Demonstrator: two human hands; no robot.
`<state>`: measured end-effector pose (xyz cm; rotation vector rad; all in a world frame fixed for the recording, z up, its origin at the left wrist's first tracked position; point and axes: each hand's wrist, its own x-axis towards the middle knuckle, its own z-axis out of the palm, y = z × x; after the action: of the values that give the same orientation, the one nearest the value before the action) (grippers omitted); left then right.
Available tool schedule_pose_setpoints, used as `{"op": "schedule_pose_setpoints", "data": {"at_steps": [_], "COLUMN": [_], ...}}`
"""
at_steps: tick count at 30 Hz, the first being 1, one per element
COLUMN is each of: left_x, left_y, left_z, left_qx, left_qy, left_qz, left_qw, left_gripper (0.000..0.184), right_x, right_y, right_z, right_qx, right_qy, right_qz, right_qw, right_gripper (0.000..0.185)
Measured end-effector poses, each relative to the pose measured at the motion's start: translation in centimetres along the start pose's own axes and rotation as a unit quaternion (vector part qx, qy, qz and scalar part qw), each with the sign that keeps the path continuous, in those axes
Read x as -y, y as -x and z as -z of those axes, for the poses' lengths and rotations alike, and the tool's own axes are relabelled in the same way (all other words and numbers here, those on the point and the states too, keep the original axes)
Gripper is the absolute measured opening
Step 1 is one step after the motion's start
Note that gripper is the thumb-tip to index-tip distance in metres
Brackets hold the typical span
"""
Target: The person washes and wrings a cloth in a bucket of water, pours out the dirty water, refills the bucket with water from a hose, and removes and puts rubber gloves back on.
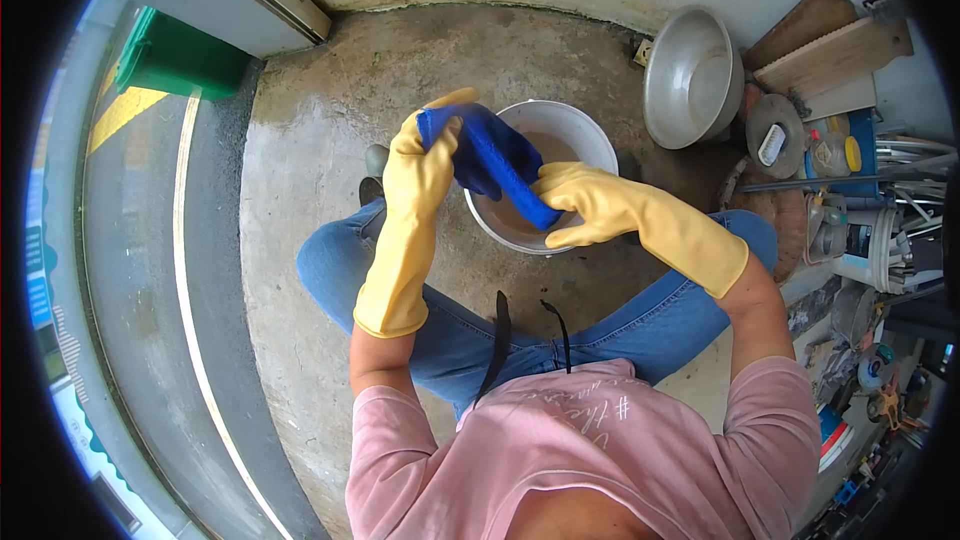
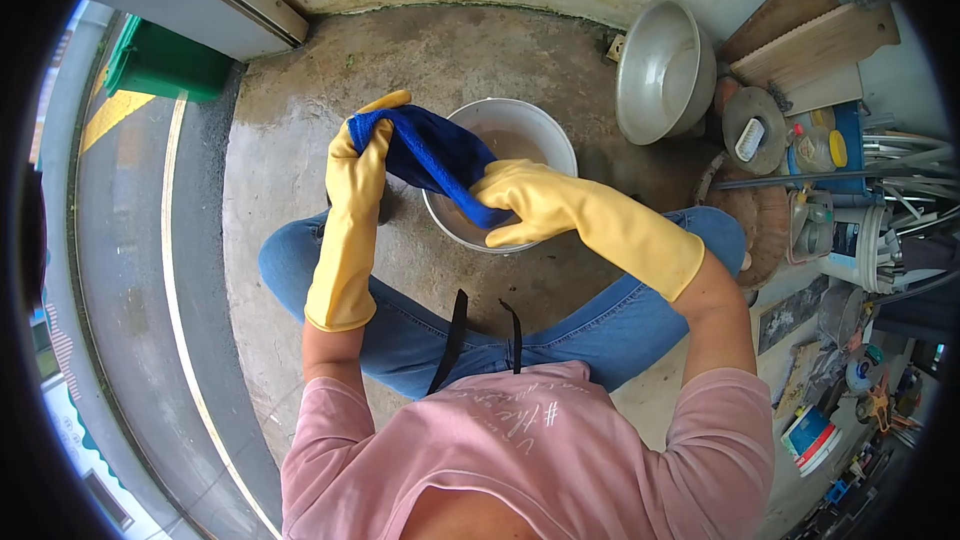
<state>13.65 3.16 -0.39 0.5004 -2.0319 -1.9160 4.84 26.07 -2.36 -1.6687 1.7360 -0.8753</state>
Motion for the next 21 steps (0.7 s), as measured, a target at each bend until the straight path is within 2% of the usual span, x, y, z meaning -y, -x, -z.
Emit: {"op": "schedule_pose_setpoints", "data": {"at_steps": [3, 6, 7, 10, 12, 14, 16, 17, 19, 21], "left_x": [0.5, -1.0, -1.5, -1.0, -0.6, -0.6, -0.4, 0.0, -0.3, -0.6], "left_y": [0.0, 0.5, 0.6, 0.4, 0.3, -0.1, -0.6, -0.8, -1.1, -1.2], "left_z": [0.0, -0.2, -0.2, 0.4, 0.5, 0.7, 1.1, 1.6, 2.2, 2.8], "left_qx": [0.021, 0.027, 0.016, 0.005, -0.025, -0.064, -0.094, -0.107, -0.142, -0.176], "left_qy": [0.071, 0.103, 0.117, 0.093, 0.095, 0.109, 0.107, 0.098, 0.089, 0.107], "left_qz": [-0.028, -0.030, -0.025, -0.024, -0.023, -0.038, -0.050, -0.055, -0.042, 0.016], "left_qw": [0.997, 0.994, 0.993, 0.995, 0.995, 0.991, 0.988, 0.988, 0.985, 0.978], "left_gripper": [0.028, 0.029, 0.029, 0.026, 0.024, 0.023, 0.023, 0.023, 0.022, 0.024], "right_x": [0.1, -0.2, -1.2, -2.2, -2.3, 1.0, 1.4, 1.7, 0.9, 0.2], "right_y": [0.3, -0.2, 0.3, 0.6, 1.0, 0.7, 0.7, 0.8, 0.6, 0.9], "right_z": [-1.0, -0.6, -1.2, -1.9, -4.3, -3.4, -3.9, -3.8, -3.4, -0.7], "right_qx": [0.055, 0.124, 0.113, 0.104, 0.045, 0.130, 0.087, 0.076, 0.079, -0.010], "right_qy": [-0.044, 0.068, 0.068, 0.174, 0.263, 0.458, 0.365, 0.348, 0.408, 0.438], "right_qz": [-0.169, -0.270, -0.303, -0.300, -0.284, -0.126, -0.123, -0.132, -0.114, -0.134], "right_qw": [0.983, 0.953, 0.944, 0.932, 0.921, 0.870, 0.919, 0.925, 0.902, 0.889], "right_gripper": [0.043, 0.051, 0.046, 0.040, 0.026, 0.026, 0.025, 0.024, 0.020, 0.016]}}
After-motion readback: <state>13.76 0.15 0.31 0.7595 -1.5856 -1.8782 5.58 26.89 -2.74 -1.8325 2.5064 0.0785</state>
